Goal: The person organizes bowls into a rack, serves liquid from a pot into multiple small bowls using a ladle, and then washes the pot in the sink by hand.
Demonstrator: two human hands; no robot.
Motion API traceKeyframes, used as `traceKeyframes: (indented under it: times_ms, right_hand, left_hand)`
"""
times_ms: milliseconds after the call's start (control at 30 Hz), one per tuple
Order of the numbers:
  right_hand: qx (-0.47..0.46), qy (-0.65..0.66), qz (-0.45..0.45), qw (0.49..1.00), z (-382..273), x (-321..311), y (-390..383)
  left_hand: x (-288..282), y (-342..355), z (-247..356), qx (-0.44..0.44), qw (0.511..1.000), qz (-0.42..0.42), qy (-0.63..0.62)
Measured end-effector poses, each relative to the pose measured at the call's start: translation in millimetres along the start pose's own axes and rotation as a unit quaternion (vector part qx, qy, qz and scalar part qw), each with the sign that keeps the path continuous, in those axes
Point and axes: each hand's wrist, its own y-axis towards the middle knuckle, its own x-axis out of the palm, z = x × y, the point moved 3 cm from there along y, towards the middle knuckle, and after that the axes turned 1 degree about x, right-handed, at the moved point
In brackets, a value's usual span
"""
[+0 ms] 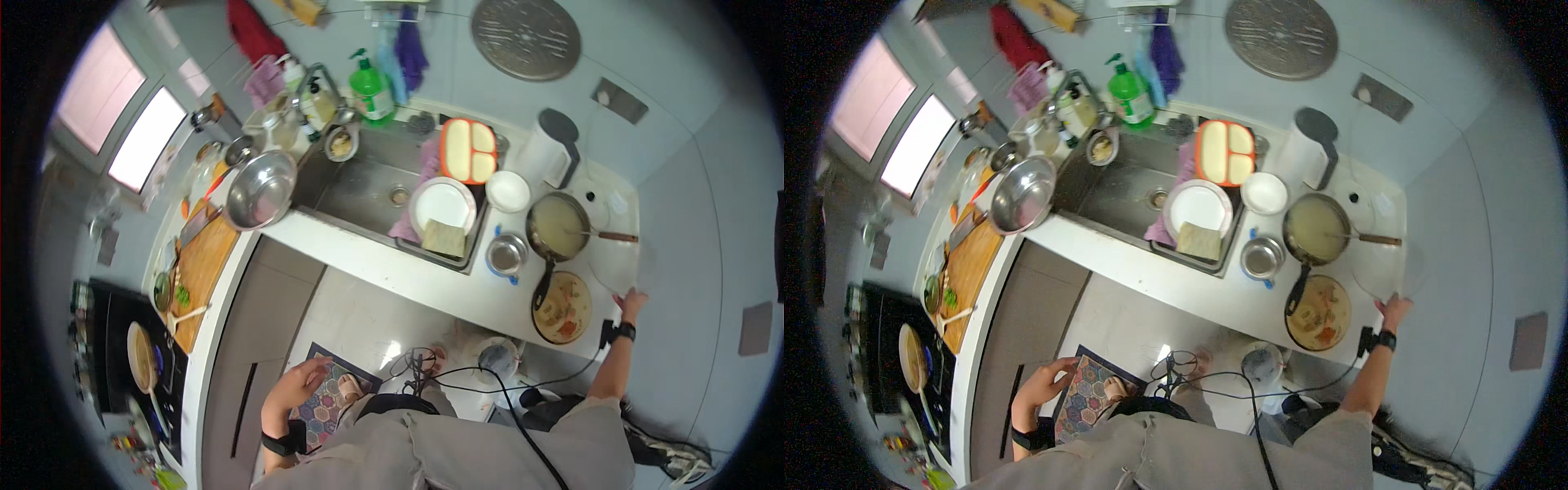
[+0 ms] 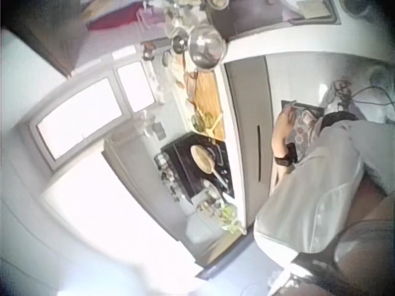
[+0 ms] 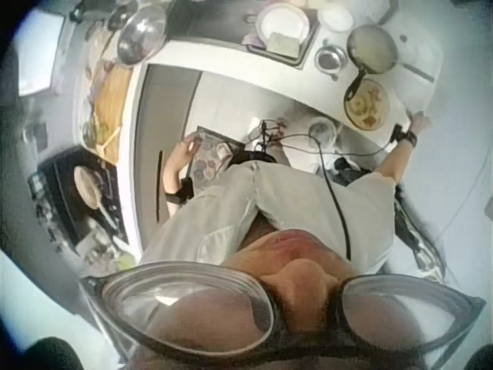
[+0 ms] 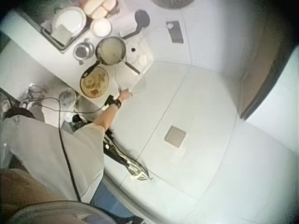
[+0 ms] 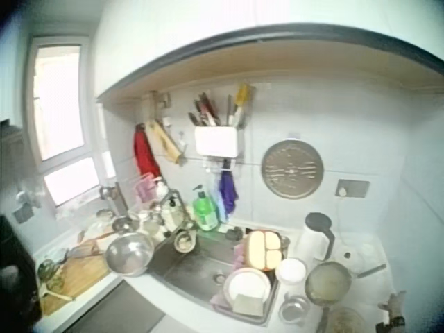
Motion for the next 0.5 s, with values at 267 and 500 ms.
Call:
traceKeyframes:
  times_ms: [267, 500]
  right_hand:
    - [-0.004, 0.346, 0.088, 0.934, -105.6, -64.5, -114.6]
    - [-0.08, 0.408, 0.005, 0.909, -291.4, -138.1, -357.8]
  left_hand:
    - [-14.2, -62.5, -64.9, 0.017, 0.998, 0.051, 0.03]
    - [-76.4, -135.8, -109.0, 0.128, 0.982, 0.089, -0.111]
